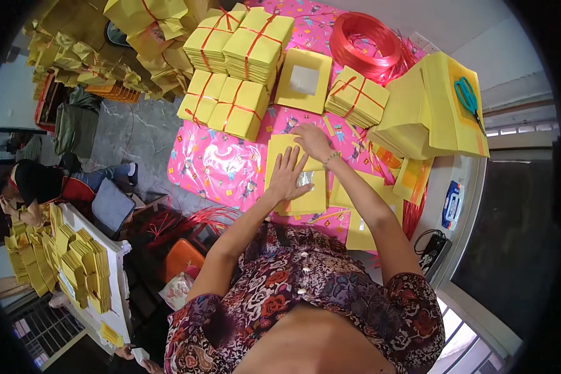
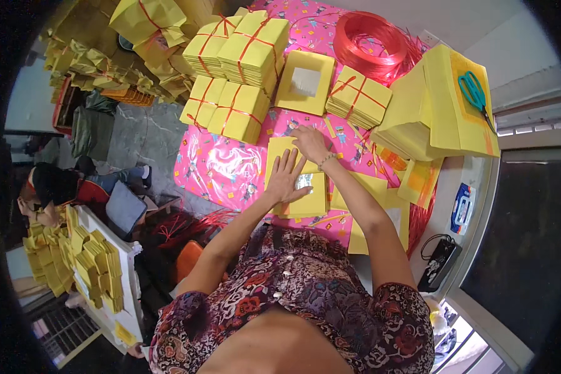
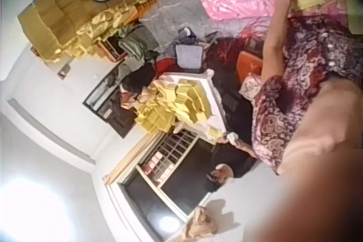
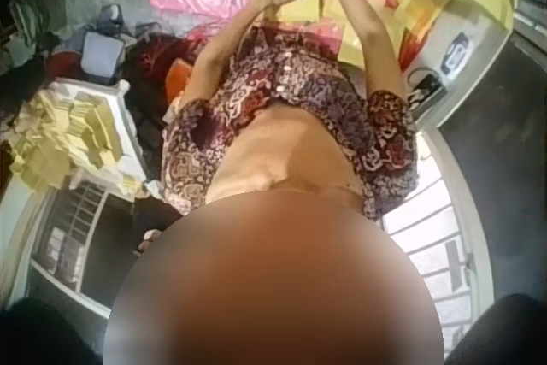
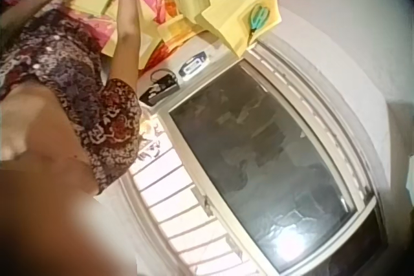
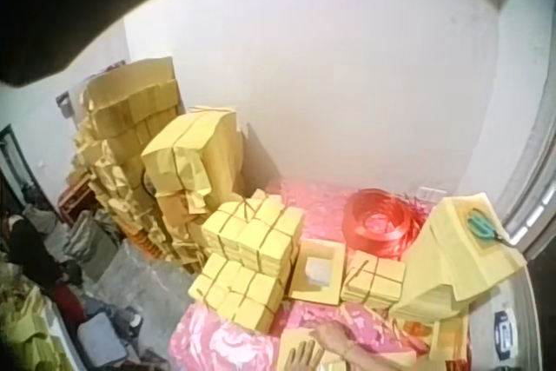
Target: Manually applying small silver and gold foil squares to the center of yellow paper sheets.
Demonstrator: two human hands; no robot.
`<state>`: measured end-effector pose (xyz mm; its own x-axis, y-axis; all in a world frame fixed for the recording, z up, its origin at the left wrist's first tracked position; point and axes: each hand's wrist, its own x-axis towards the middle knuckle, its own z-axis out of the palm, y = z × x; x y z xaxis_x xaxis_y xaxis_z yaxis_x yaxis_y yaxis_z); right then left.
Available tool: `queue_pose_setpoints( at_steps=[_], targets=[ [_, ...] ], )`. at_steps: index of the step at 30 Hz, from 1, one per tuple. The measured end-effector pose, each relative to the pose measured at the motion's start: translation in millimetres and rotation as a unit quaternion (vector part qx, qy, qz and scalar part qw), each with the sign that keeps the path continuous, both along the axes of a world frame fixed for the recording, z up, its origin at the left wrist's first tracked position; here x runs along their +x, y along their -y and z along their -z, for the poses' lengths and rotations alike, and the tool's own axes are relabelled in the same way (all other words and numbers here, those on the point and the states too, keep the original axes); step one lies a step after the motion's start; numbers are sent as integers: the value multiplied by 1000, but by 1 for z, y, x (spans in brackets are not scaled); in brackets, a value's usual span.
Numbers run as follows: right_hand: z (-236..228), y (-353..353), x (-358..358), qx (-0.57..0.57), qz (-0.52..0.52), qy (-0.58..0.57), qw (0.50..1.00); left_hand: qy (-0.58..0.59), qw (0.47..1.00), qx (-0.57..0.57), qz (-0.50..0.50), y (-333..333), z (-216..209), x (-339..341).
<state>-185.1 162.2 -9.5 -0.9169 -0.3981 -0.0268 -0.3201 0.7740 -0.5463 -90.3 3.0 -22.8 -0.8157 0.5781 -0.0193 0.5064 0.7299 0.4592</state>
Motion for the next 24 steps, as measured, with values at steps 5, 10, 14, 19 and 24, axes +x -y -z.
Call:
queue_pose_setpoints(
  at_steps=[5, 10, 14, 19, 24],
  targets=[
    [-23, 1, 45, -61, 139, -133, 979, 3, 1000, -20, 9, 1, 4, 0],
    [-21, -8, 97, -43, 135, 8, 990, 12, 999, -42, 8, 0, 5, -2],
    [-5, -12, 103, -47, 114, -11, 992, 7, 999, -44, 5, -3, 5, -1],
    [10, -8, 103, -29, 134, -41, 990, 2, 999, -52, 9, -1, 7, -3],
    [14, -11, 105, -38, 131, -25, 990, 22, 999, 6, 34, 16, 10, -8]
  ],
)
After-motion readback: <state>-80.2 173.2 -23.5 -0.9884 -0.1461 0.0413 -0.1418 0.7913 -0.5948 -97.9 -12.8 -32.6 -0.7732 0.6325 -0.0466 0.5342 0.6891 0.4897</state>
